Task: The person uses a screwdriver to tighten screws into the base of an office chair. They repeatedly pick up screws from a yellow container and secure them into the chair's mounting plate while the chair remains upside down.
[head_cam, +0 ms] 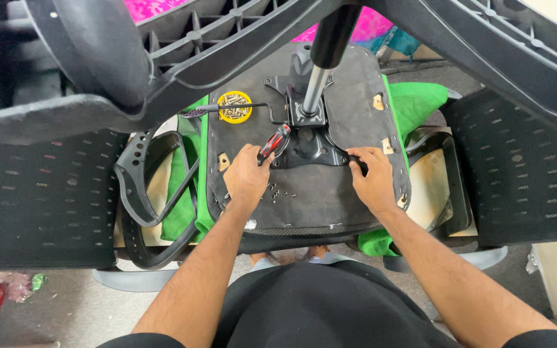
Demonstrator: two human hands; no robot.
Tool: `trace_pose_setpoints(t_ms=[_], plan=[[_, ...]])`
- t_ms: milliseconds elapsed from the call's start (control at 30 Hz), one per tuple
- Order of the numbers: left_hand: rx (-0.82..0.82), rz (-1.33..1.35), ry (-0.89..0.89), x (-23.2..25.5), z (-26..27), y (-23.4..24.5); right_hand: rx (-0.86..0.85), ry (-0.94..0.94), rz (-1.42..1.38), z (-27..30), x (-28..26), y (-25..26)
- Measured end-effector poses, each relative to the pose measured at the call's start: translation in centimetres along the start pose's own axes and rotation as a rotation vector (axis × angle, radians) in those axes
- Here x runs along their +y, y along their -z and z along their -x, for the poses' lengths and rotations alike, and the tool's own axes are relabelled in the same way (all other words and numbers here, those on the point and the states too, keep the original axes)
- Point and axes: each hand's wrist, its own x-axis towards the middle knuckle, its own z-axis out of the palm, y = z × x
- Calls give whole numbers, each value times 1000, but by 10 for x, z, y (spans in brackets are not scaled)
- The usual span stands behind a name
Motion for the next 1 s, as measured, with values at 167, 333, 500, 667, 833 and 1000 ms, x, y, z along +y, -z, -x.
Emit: trace_pose_setpoints(t_ms=[167, 333, 500, 667, 833, 1000], plan=[[38, -6, -37, -2, -1, -3, -8, -40, 10, -1, 0, -1], [25, -1, -15, -6, -3, -4, -1, -31, 21, -1, 0, -1], [17, -5, 16, -7, -5, -7, 5, 4, 23, 3, 0, -1], [11, -22, -37, -7, -7, -5, -27, 56, 99, 5, 1, -2], [-13, -17, -2, -4, -5, -4, -19, 49, 97, 5, 3, -4], [15, -11, -19, -6, -5, -5, -10, 34, 112, 6, 3, -4]])
